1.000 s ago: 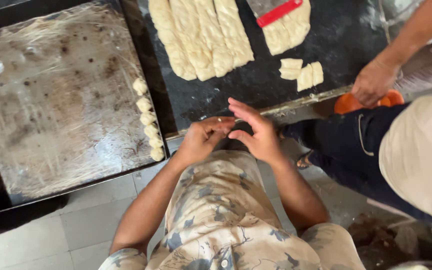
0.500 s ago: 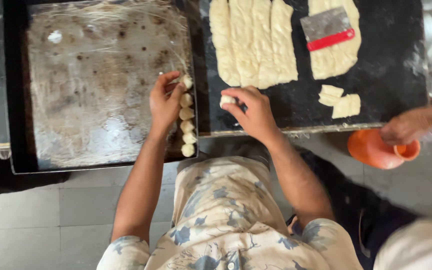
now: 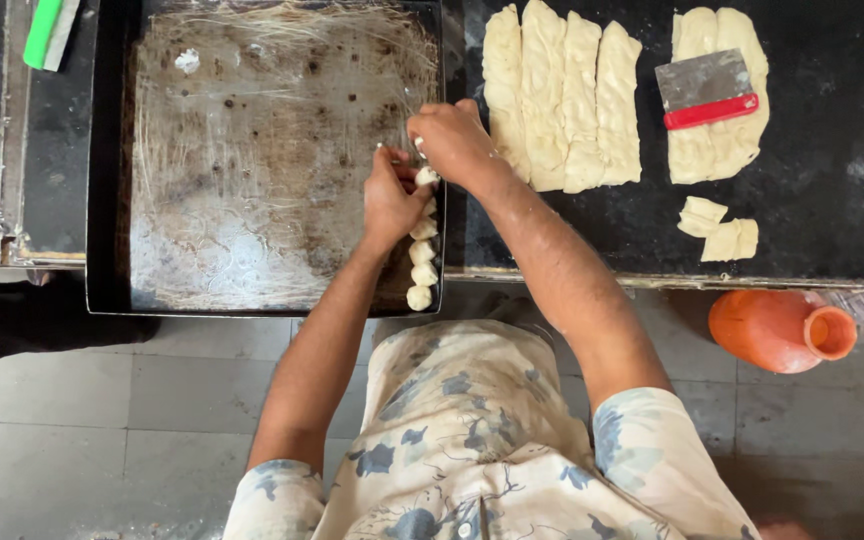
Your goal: The person kneads a large piece of dough on a black countertop, then uses a dough scraper to cut it into strips and smaller pieces. They roll the small pieces into balls and place them on a baking tray.
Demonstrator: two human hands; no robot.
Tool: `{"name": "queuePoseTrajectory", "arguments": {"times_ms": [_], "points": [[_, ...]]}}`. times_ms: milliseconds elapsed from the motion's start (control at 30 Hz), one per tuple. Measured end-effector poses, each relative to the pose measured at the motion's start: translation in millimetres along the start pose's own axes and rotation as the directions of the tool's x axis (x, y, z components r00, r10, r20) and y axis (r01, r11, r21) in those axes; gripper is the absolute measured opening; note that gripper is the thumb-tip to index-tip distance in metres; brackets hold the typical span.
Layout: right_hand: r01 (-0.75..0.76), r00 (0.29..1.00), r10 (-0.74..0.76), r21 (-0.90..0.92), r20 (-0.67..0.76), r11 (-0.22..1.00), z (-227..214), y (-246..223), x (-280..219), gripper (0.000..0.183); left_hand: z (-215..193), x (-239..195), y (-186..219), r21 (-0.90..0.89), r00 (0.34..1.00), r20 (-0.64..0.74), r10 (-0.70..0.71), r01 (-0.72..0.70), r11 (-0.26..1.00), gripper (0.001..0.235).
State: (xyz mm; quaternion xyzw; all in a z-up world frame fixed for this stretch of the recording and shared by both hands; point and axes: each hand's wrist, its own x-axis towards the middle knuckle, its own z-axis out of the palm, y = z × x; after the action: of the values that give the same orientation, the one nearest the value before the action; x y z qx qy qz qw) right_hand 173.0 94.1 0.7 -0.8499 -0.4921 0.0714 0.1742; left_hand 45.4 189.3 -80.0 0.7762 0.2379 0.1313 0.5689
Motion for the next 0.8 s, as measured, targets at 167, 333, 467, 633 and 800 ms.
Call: {"name": "queuePoseTrajectory", "arguments": {"times_ms": [167,333,467,633,800], "points": [[-0.11,0.962,0.127,-0.084,0.241,0.99,-1,-13,-1,0.019,-4,-2,0,0.033,0.997,0.022,0.069,-0.069,0.997,0.069],[0.096,0.955,-0.067,0.088,-0.288,0.991,-10,-19,-47,0.039,-13,-2,22,0.076,0.989,0.072,0.13,-0.135,0.988,0.072],[-0.092,0.924,0.168,0.228,-0.344,0.969,-40,16,-145,0.03,-41,-30,58,0.226,0.955,0.061,0.292,-0.298,0.928,0.066],[-0.421,0.829,0.393,0.02,-0.398,0.907,-102,126,-274,0.029,-45,-58,117,0.028,0.92,0.098,0.379,-0.383,0.923,0.048],[-0.485,0.829,0.473,0.038,-0.299,0.874,-104,178,-319,0.046,-5,-78,154,-0.223,0.86,0.23,0.455,-0.409,0.885,0.039]]}}
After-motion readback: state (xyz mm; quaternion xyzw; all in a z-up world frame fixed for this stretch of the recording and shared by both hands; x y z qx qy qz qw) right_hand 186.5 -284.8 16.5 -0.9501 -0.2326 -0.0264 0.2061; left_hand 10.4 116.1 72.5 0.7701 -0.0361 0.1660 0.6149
